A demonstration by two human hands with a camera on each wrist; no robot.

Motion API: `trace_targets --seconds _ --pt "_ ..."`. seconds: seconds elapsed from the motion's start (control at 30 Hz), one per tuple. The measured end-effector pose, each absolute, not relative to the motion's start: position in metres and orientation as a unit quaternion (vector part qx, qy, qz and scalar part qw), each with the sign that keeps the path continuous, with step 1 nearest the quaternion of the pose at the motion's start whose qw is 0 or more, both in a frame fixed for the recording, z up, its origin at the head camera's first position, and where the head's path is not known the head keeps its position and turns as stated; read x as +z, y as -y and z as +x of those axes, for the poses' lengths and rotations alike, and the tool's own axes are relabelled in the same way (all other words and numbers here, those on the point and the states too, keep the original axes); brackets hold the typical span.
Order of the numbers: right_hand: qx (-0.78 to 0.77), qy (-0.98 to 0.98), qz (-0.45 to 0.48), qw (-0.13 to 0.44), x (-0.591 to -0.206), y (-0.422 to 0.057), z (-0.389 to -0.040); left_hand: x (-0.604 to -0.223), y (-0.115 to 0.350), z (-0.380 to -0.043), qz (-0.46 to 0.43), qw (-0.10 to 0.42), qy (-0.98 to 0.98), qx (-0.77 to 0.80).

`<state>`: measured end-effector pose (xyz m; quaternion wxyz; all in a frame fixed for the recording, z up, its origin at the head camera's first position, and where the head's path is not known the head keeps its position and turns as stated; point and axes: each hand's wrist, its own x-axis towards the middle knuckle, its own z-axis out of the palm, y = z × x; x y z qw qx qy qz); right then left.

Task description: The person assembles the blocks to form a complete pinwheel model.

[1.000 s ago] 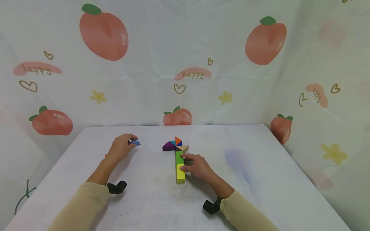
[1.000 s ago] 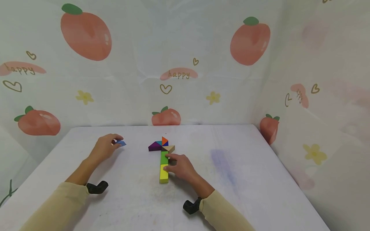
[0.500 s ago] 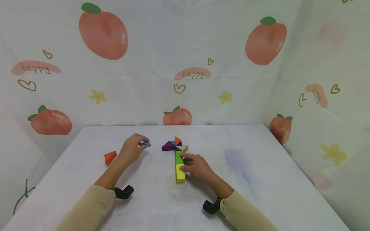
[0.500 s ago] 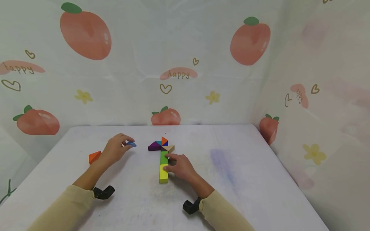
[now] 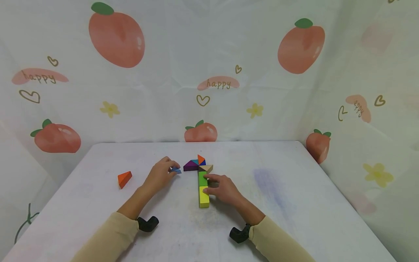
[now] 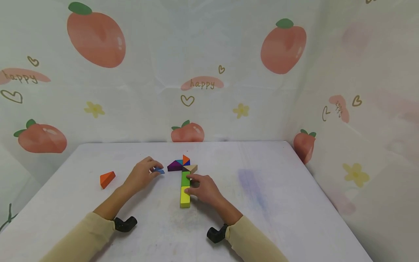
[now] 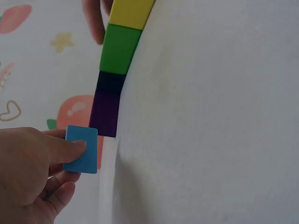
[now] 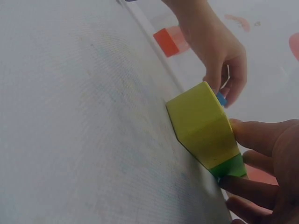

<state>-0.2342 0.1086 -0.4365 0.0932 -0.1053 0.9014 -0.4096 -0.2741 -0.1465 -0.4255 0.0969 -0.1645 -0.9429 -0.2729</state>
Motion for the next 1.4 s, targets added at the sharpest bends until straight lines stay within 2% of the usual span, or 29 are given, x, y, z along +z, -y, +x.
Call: trace_targets --seconds 0.13,0.5,0.7,0.97,1.4 --pt "-0.409 -0.902 -0.105 0.091 -0.437 -0.108 -0.235 -0.428 0.139 -0.274 -0.163 0.073 0.949 -0.261" --pt "-0.403 -0.905 -0.098 0.094 -0.44 -0.109 -0.237 -0.432 0.119 -0.274 -0.16 0.049 0.954 -0.248" --pt "-0.404 -0.905 -0.099 0.092 -0.44 -0.109 -0.237 -0.432 0.108 -0.276 -0.15 0.047 0.955 -0.254" --pt "-0.408 -0.902 -0.109 0.09 -0.442 -0.109 -0.238 -0.437 0.099 -0.278 -0.139 0.068 0.952 -0.265" --pt "-0.406 -0.903 -0.106 0.092 -0.439 -0.108 -0.236 -0.433 0.098 -0.273 -0.113 0.032 0.951 -0.287"
